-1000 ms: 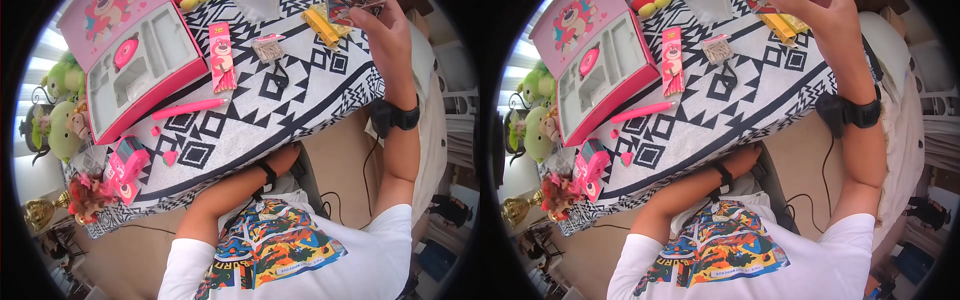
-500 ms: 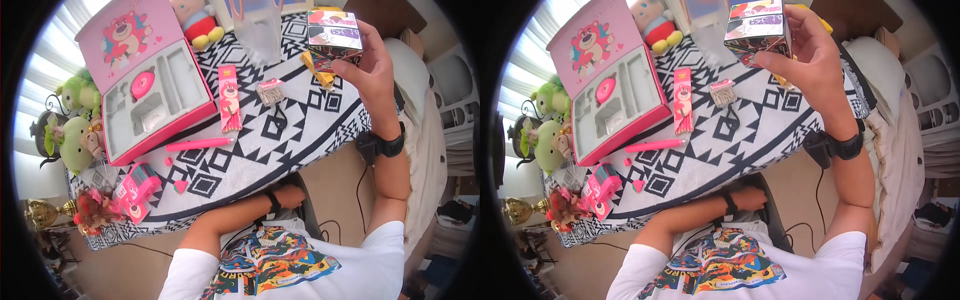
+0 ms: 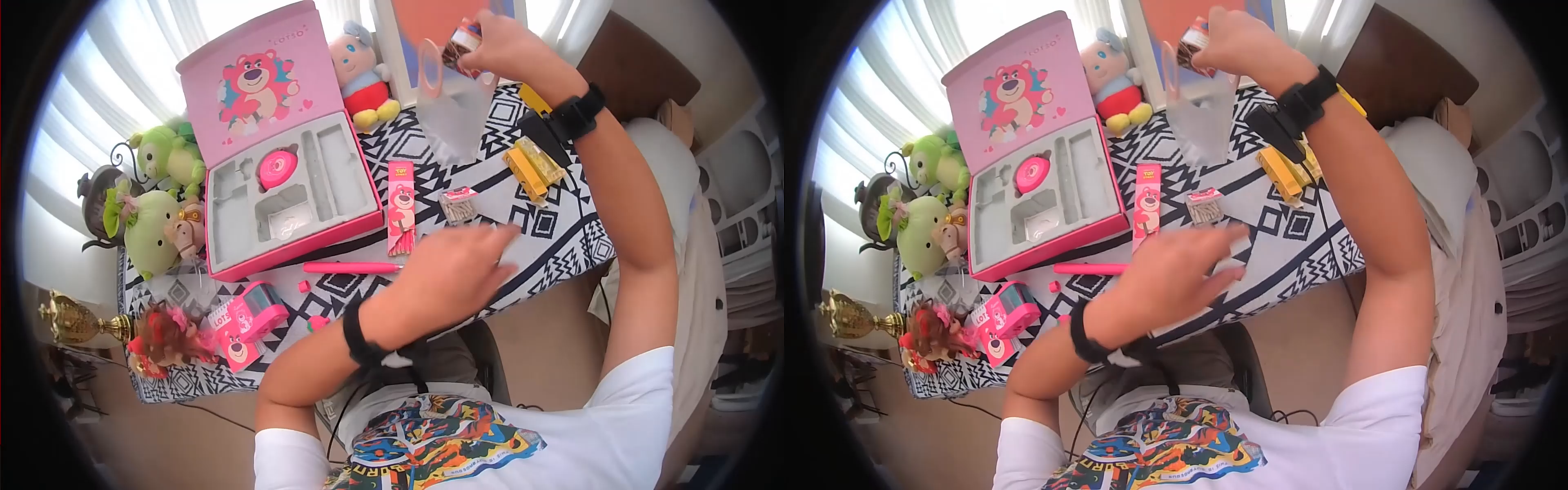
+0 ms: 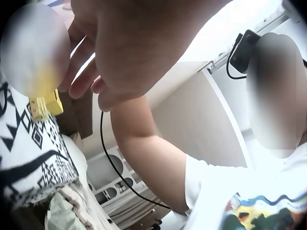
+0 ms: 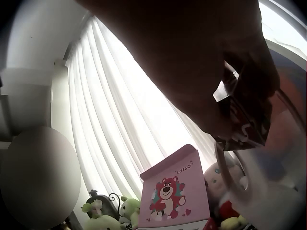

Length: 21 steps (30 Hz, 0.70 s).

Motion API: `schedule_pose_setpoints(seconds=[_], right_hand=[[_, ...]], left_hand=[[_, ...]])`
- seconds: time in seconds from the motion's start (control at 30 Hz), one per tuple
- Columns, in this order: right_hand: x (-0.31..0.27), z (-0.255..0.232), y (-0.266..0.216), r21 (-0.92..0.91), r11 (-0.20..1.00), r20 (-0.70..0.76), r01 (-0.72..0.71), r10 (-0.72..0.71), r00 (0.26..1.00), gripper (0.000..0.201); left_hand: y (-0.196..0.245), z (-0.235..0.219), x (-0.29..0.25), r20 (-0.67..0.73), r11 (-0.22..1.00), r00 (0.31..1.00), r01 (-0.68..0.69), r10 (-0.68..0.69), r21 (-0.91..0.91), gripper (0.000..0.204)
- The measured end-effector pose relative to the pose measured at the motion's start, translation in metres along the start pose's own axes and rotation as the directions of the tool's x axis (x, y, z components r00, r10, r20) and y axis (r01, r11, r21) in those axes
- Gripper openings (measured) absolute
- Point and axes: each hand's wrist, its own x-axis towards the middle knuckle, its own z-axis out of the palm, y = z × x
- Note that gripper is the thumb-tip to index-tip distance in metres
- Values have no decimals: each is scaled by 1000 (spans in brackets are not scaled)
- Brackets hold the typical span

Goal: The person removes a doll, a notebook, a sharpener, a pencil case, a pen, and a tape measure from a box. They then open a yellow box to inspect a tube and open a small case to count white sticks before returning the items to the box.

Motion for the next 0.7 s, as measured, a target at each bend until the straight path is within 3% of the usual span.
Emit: schedule_pose_setpoints(seconds=[0.03,0.1,0.13,0.17,0.2,0.23,0.27,0.33,0.37,0.47,0.7], right_hand=[[4,6,-2,-6,1000,0,10,-10,1000,57],[11,13,-7,-355,926,-23,125,-142,990,42],[14,14,-10,-361,924,-23,128,-146,989,42],[17,16,-14,-411,898,78,156,-136,988,40],[21,17,-16,-458,868,176,189,-120,977,37],[30,30,-6,-460,851,126,253,-219,967,30],[34,30,-7,-465,847,125,257,-225,966,30],[43,32,-14,-419,843,384,338,-173,907,39],[46,30,-23,-390,881,481,267,-52,875,46],[50,42,-19,-436,825,431,358,-157,888,32],[52,42,-13,-422,794,416,438,-260,871,31]], left_hand=[[-7,-9,14,-42,997,997,70,-71,-23,42],[-22,-20,38,-92,990,986,133,-137,-50,46],[-33,-19,47,-131,981,973,179,-188,-81,47],[-41,-15,51,-167,968,957,222,-239,-115,49],[-47,-9,51,-174,969,956,216,-235,-120,49],[-56,-2,53,-253,984,951,168,-176,-53,50],[-62,1,54,-325,992,939,127,-115,17,51],[-70,8,46,-288,986,944,168,-160,4,48],[-72,11,40,-255,989,956,146,-144,-13,46],[-66,12,15,-187,989,971,142,-146,-33,38],[-45,-2,-63,-34,997,997,66,-67,-39,33]])
